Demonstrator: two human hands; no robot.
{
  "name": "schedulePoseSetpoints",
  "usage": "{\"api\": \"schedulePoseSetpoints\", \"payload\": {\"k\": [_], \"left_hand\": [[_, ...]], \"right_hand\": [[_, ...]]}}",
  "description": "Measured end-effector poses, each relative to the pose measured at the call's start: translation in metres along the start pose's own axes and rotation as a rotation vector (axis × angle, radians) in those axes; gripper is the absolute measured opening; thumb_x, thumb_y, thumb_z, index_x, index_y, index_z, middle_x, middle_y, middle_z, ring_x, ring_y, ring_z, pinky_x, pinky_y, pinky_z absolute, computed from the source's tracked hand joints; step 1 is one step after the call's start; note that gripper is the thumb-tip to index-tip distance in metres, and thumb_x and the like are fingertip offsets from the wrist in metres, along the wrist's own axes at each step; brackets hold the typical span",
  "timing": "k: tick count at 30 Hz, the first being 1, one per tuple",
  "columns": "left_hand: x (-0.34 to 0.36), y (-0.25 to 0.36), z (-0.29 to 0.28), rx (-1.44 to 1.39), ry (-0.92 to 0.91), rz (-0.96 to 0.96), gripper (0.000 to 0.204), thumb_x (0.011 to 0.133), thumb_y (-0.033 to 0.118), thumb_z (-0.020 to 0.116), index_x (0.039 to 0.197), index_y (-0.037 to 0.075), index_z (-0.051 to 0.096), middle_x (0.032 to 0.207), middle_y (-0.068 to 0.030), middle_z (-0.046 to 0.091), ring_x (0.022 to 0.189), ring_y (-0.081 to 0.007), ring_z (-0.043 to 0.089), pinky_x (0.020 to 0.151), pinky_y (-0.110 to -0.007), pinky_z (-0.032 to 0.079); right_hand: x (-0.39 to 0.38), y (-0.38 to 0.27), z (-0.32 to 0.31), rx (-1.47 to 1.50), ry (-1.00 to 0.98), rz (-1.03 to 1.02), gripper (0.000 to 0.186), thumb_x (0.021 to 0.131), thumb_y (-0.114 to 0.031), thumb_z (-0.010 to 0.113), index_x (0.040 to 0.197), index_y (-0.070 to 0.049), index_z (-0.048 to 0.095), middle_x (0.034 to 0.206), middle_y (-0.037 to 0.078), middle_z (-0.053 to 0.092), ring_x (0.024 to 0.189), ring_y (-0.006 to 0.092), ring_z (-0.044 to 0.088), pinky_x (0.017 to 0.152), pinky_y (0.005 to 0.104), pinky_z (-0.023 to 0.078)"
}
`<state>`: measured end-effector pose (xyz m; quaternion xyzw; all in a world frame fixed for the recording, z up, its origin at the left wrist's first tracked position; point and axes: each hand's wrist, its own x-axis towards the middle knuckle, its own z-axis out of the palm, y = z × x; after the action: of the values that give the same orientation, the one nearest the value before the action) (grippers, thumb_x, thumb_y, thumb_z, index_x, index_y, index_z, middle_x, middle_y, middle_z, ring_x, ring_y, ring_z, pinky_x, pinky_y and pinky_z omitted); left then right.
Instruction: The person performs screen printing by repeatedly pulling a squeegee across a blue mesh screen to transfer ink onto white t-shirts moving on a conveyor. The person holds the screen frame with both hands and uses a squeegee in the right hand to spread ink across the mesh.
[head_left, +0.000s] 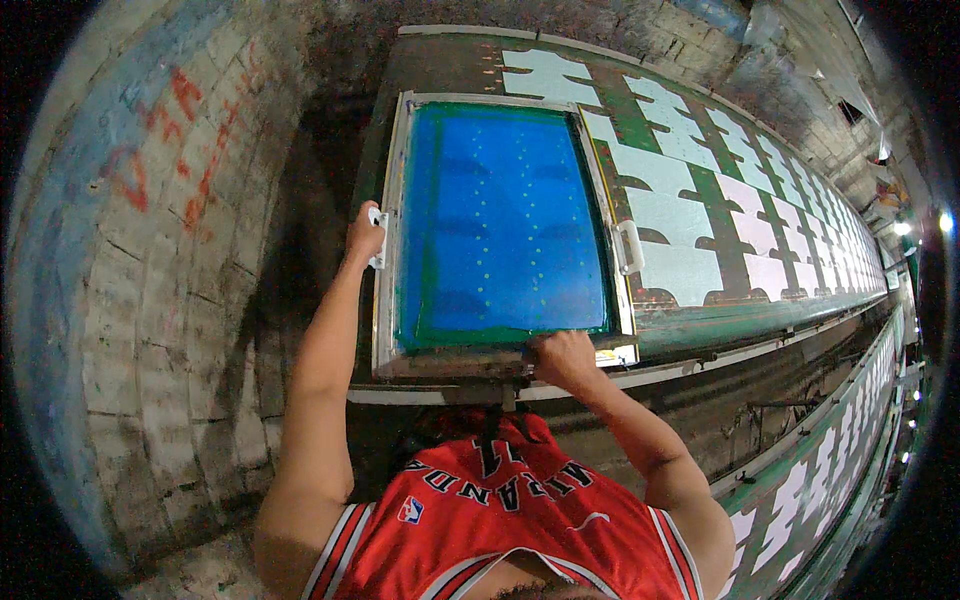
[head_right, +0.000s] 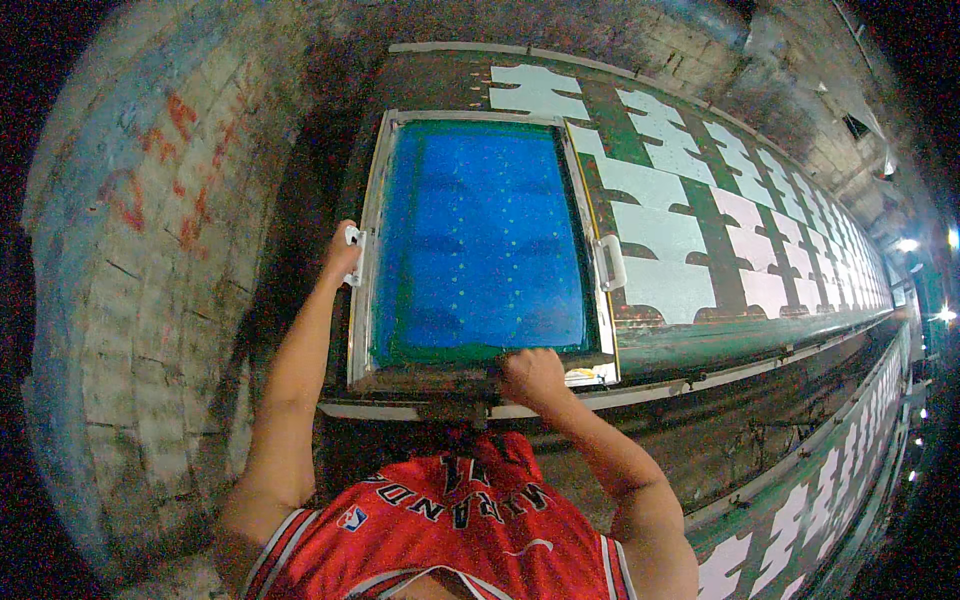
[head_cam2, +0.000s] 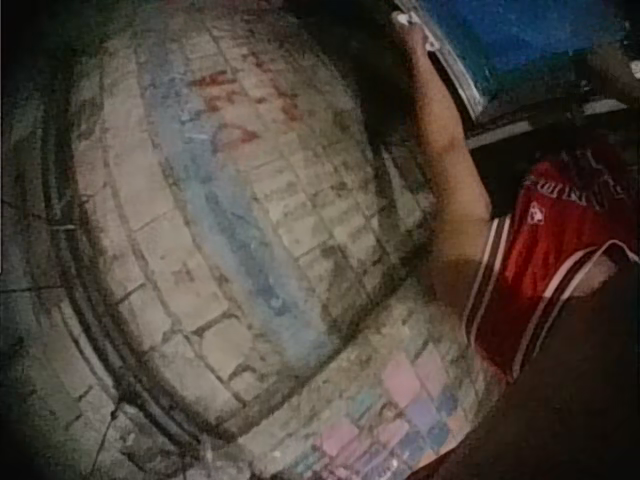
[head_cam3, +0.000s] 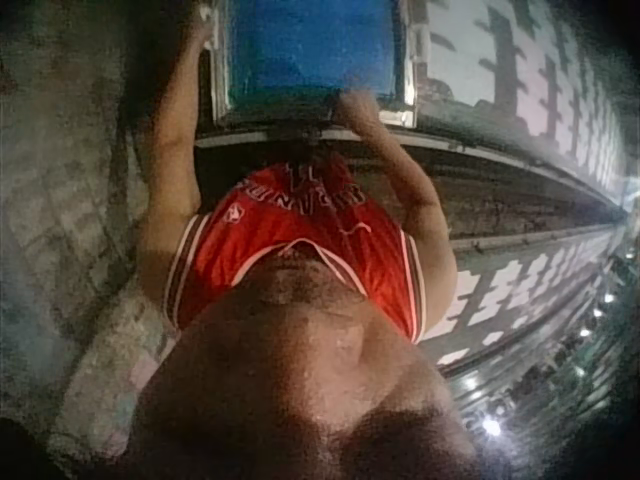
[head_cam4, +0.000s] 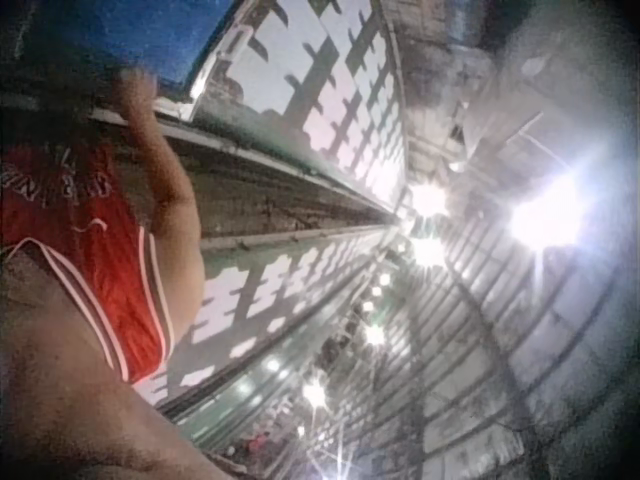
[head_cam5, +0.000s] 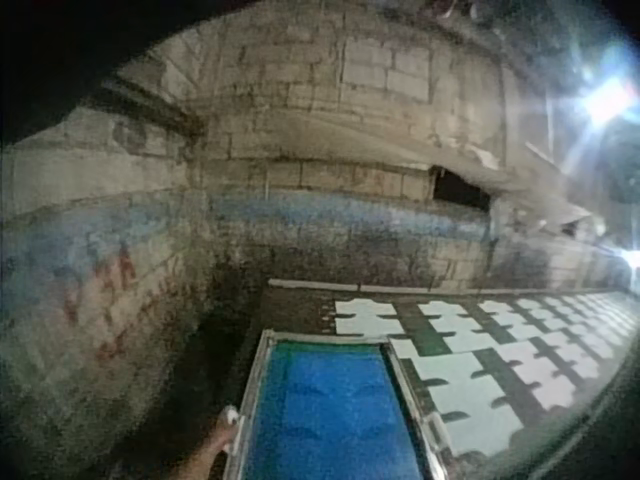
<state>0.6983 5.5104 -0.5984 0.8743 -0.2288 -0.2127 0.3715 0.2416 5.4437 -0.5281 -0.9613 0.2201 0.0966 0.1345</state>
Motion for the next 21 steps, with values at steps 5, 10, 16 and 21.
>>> {"api": "schedulePoseSetpoints", "payload": {"k": [5,10,16,21], "left_hand": [[0.011,-0.014,0.007,0.073,0.026,-0.003,0.052,0.082,0.003,0.055,0.131,0.023,0.055,0.1,-0.0232,0.071,0.087,-0.0423,0.071,0.074,-0.051,0.055],[0.016,-0.022,0.011,0.102,0.038,0.006,0.053,0.082,0.005,0.057,0.131,0.024,0.054,0.104,-0.0253,0.071,0.098,-0.0475,0.067,0.085,-0.055,0.051],[0.003,-0.006,0.007,0.182,0.074,-0.012,0.052,0.082,0.005,0.058,0.131,0.023,0.054,0.105,-0.0233,0.071,0.102,-0.0457,0.067,0.086,-0.053,0.051],[-0.004,-0.004,0.006,0.174,0.126,0.102,0.056,0.082,0.004,0.062,0.134,0.023,0.053,0.105,-0.0208,0.072,0.102,-0.0428,0.068,0.086,-0.05,0.052]], "right_hand": [[-0.012,-0.006,0.035,0.058,0.333,-0.114,0.046,0.07,-0.021,0.078,0.111,-0.006,0.067,0.117,0.013,0.069,0.102,0.0296,0.069,0.077,0.0436,0.057],[0.045,0.022,0.029,0.03,0.313,-0.038,0.035,0.075,-0.022,0.073,0.106,-0.006,0.068,0.107,0.013,0.068,0.101,0.0308,0.069,0.082,0.0444,0.057],[0.15,0.078,-0.002,-0.081,0.31,0.003,0.027,0.08,-0.027,0.07,0.1,-0.011,0.073,0.093,0.015,0.072,0.08,0.036,0.072,0.074,0.0494,0.057],[0.258,0.135,-0.026,-0.055,0.346,0.012,0.018,0.077,-0.028,0.072,0.085,-0.011,0.076,0.082,0.016,0.073,0.075,0.0366,0.073,0.064,0.0497,0.058]]}}
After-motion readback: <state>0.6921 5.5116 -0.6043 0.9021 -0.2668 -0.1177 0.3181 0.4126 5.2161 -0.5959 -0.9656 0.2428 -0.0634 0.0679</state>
